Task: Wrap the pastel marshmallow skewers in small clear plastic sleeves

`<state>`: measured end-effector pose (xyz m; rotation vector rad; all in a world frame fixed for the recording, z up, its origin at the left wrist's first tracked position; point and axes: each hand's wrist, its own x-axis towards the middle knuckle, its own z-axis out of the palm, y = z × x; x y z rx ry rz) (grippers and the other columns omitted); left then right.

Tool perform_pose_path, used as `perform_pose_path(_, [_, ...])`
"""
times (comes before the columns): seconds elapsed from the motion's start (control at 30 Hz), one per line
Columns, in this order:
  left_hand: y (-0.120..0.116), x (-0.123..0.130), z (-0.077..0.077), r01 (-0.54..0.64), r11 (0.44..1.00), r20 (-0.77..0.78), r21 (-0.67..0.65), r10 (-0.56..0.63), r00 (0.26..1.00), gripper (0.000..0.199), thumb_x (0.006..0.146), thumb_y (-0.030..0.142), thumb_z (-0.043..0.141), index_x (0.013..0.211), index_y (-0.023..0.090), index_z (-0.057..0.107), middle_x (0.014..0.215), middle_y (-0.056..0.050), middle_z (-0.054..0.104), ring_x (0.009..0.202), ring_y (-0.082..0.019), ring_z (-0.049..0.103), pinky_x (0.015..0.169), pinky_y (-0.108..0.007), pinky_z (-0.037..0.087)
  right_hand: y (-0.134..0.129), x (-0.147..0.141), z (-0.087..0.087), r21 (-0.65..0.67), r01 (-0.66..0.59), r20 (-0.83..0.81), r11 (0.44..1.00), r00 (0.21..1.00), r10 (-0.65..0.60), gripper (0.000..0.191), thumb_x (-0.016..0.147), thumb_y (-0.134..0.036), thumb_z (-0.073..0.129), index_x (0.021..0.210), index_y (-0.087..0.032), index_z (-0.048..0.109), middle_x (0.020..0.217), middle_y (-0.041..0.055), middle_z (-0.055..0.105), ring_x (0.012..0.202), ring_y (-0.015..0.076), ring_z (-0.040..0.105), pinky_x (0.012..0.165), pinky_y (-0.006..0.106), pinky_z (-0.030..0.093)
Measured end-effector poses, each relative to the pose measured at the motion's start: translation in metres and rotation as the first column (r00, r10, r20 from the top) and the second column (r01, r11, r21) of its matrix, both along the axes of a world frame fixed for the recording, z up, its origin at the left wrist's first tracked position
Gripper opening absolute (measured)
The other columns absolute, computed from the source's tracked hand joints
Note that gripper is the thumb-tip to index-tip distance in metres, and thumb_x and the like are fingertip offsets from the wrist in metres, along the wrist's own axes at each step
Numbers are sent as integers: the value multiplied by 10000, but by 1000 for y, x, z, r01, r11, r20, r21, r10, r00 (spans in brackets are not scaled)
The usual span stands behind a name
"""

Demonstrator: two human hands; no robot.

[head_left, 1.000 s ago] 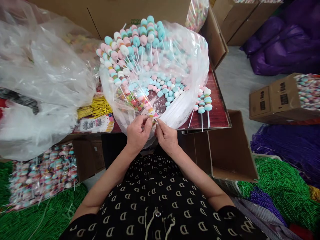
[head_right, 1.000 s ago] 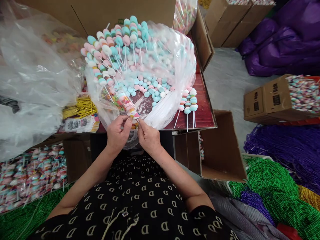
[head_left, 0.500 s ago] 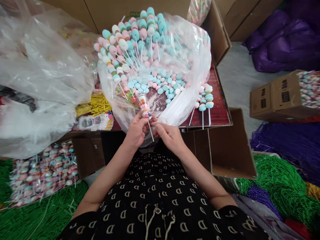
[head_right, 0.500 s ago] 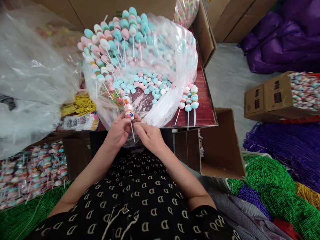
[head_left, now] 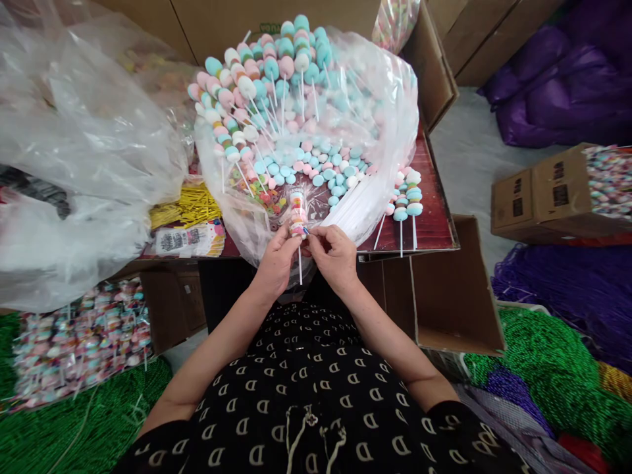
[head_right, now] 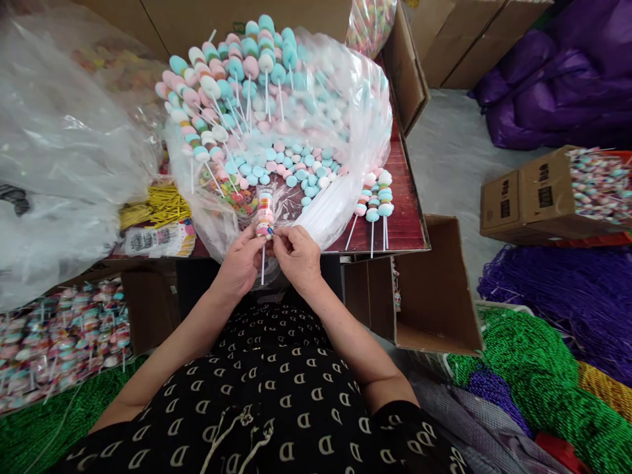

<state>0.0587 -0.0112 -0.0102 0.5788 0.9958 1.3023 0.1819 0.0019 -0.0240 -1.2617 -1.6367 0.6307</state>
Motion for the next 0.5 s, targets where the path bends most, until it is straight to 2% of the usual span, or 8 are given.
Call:
perform_pose_path(0.07, [-1,0,0,-14,1000,-34,7,14,999,458,831,230,693,1288,214,668,1088,-34,733,1007,-158,683,886,-271,554,2,-1,-1,28,15,11,999,1000,-15,115,918,-204,597,875,-214,704,760,9,678,660,150,607,631,279,516])
perform_pose_path(0.13, [-2,-1,1,-26,1000,-69,-2,26,997,475,835,234,707,1308,223,656,1032,-16,733,909,-132,675,826,-247,549,4,-2,-2,55,30,28,998,999,-32,118,901,-184,577,853,-214,680,740,5,660,637,147,590,624,278,509])
perform_pose_path(0.2, [-4,-1,2,-16,1000,-85,-26,13,996,521,832,228,711,1347,229,633,880,13,703,712,-105,622,672,-231,521,4,-3,-3,74,31,53,997,998,-35,119,883,-166,564,832,-215,660,728,2,649,624,144,576,624,276,504])
perform_pose_path(0.3, [-6,0,3,-15,997,-77,-74,10,997,651,810,190,674,1450,222,564,601,85,534,474,-83,440,470,-215,373,2,-4,-5,86,4,124,996,992,-15,126,854,-145,553,794,-223,631,715,-1,635,636,146,570,644,274,505])
perform_pose_path(0.4, [-8,2,4,-78,991,-86,-106,69,994,771,785,153,632,1540,196,486,508,121,411,422,-76,340,429,-205,291,-3,-5,-7,84,-42,173,996,985,27,132,848,-149,543,768,-228,610,701,-1,625,631,145,563,642,271,500])
perform_pose_path(0.5, [-7,2,6,-88,988,-121,-124,73,990,783,795,148,614,1564,179,468,500,119,405,423,-75,328,424,-203,272,-6,-5,-7,77,-55,147,996,988,44,122,852,-163,541,777,-226,613,708,3,641,621,141,576,621,266,499])
